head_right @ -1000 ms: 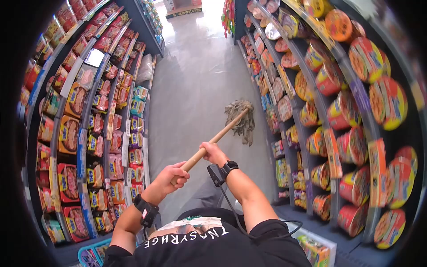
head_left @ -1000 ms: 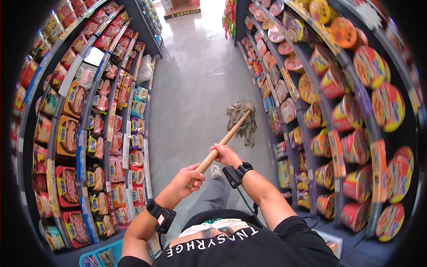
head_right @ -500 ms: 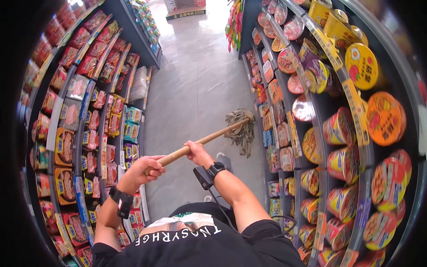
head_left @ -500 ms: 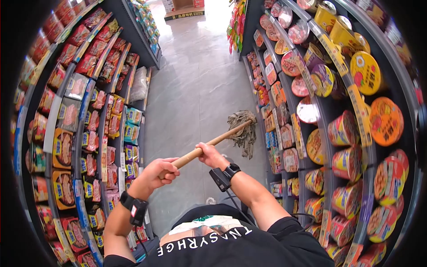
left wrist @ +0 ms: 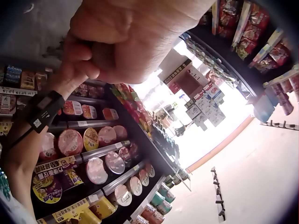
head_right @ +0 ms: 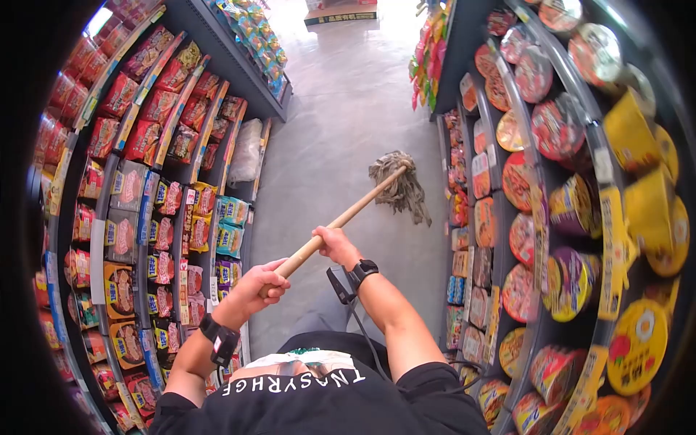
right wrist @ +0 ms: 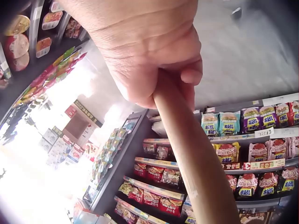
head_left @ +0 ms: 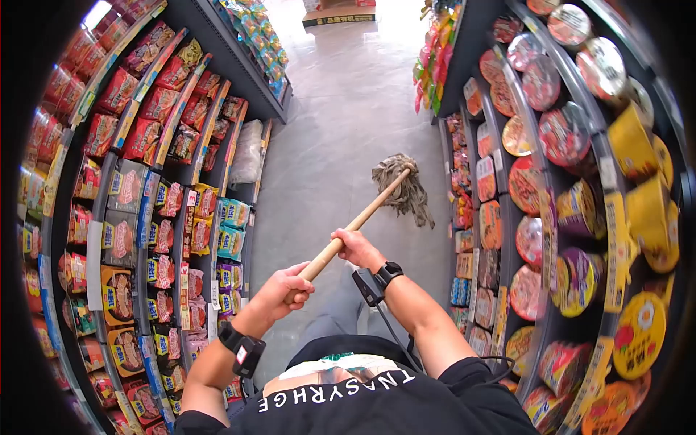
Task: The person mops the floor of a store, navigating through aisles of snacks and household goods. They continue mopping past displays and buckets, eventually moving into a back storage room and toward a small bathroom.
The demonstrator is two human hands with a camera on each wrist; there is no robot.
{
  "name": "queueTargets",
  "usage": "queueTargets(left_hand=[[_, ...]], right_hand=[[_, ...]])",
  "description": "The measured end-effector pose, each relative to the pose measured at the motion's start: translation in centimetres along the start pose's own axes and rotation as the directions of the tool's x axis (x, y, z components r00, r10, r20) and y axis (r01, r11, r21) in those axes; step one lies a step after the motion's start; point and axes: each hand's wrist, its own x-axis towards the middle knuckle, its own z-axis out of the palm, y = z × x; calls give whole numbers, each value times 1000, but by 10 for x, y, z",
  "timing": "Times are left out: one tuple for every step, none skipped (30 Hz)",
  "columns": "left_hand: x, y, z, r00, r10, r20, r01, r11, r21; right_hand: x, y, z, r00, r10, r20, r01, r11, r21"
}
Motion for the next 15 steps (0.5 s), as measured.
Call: queueTargets(left_hand=[[13,10,0,1000,12,-6,-12,1000,-5],[27,23,-2,1000,25,-9,-25,1000,-8],[40,39,-7,999,37,-6,-37,999,-14],[54,56,-6,999,52,-10,-52,999,-7],[69,71,-10,998,59,-13,-60,998,-31],[85,87,-13,997,72,-15,-73,996,-59],[101,106,-17,996,94,-13,-94,992,-86],[114,125,-20,996,92,-22,-94,992,-88],[127,146,-22,995,94,-28,-96,992,-87],[138,164,-26,995,95,-31,-97,990,-100],[148,178,-27,995,92,-27,-94,988,-125],[161,198,-31,995,97,-22,-99,986,-132],[171,218,-35,995,97,-20,-99,986,-131],[181,236,-36,995,96,-19,-97,988,-120],[192,253,-36,996,87,-16,-89,990,-108]], right_hand=[[14,-15,-1,1000,10,8,-10,1000,-19],[30,-32,0,1000,17,15,-16,999,-39],[48,-48,3,1000,24,15,-23,998,-61],[68,-65,4,999,43,14,-42,997,-68],[88,-78,3,999,40,24,-38,997,-69],[108,-94,4,999,36,33,-33,996,-78],[129,-114,5,999,26,44,-22,995,-93],[146,-134,6,998,43,54,-36,992,-119],[165,-156,10,997,50,51,-43,992,-119],[181,-175,14,997,65,41,-59,990,-129],[192,-188,17,995,97,36,-91,986,-137],[206,-207,20,992,126,25,-120,979,-163],[220,-226,23,992,122,17,-117,975,-192],[232,-242,25,993,122,6,-118,970,-213],[243,-255,26,992,122,-9,-121,966,-230]])
